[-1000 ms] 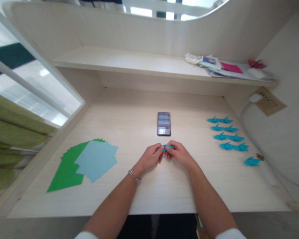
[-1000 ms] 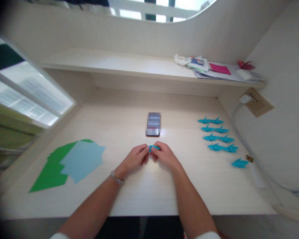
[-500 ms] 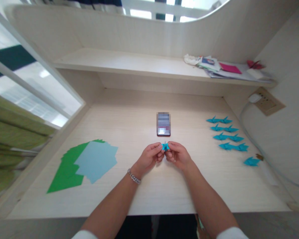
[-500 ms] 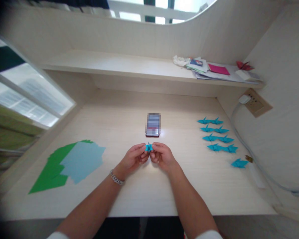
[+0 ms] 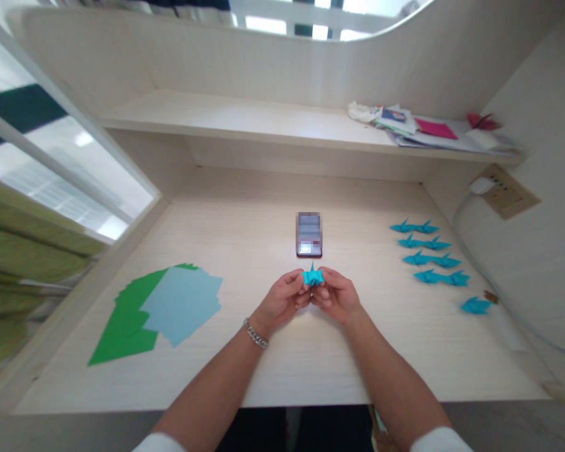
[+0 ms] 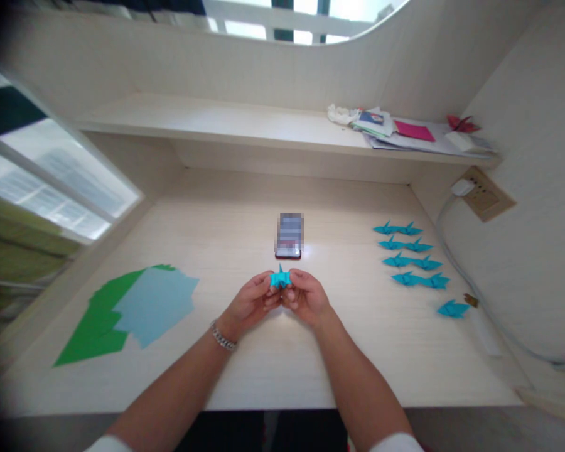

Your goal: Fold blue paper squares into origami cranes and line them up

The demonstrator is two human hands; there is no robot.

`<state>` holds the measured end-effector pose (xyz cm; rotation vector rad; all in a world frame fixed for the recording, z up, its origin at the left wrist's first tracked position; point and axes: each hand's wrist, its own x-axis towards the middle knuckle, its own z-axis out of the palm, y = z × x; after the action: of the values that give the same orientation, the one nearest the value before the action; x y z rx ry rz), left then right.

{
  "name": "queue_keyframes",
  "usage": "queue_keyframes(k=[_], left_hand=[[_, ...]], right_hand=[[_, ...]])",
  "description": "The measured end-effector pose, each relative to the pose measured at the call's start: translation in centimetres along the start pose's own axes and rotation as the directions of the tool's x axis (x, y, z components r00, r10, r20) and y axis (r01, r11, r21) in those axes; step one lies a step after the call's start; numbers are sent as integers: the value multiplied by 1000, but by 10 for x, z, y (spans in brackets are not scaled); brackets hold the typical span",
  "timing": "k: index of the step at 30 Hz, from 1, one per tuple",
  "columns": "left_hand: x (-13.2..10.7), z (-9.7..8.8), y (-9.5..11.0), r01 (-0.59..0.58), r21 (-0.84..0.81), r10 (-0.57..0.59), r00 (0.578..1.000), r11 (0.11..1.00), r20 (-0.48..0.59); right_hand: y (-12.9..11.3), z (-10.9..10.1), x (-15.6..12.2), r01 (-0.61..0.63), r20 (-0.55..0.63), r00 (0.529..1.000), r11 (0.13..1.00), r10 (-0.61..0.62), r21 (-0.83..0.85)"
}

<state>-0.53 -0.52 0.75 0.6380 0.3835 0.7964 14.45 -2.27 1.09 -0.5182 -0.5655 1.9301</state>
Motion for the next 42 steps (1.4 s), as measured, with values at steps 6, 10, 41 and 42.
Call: queue_keyframes(k=[6,10,41,42], left_hand=[[1,0,1,-2,-5,2,1000,1000,4],[1,0,3,2,0,-2,1000,1000,-7],[4,-5,7,-5,359,56,990,933,-132],[4,-6,7,-9,357,61,989,934,-133]], right_hand=[[1,-1,0,-3,0,1000,1000,3,0],[1,-3,1,-28,-37,999,1000,28,-1],[0,-3,8,150,-341,907,947,-247,-286],[0,-3,8,144,-340,911,952,-234,-269]])
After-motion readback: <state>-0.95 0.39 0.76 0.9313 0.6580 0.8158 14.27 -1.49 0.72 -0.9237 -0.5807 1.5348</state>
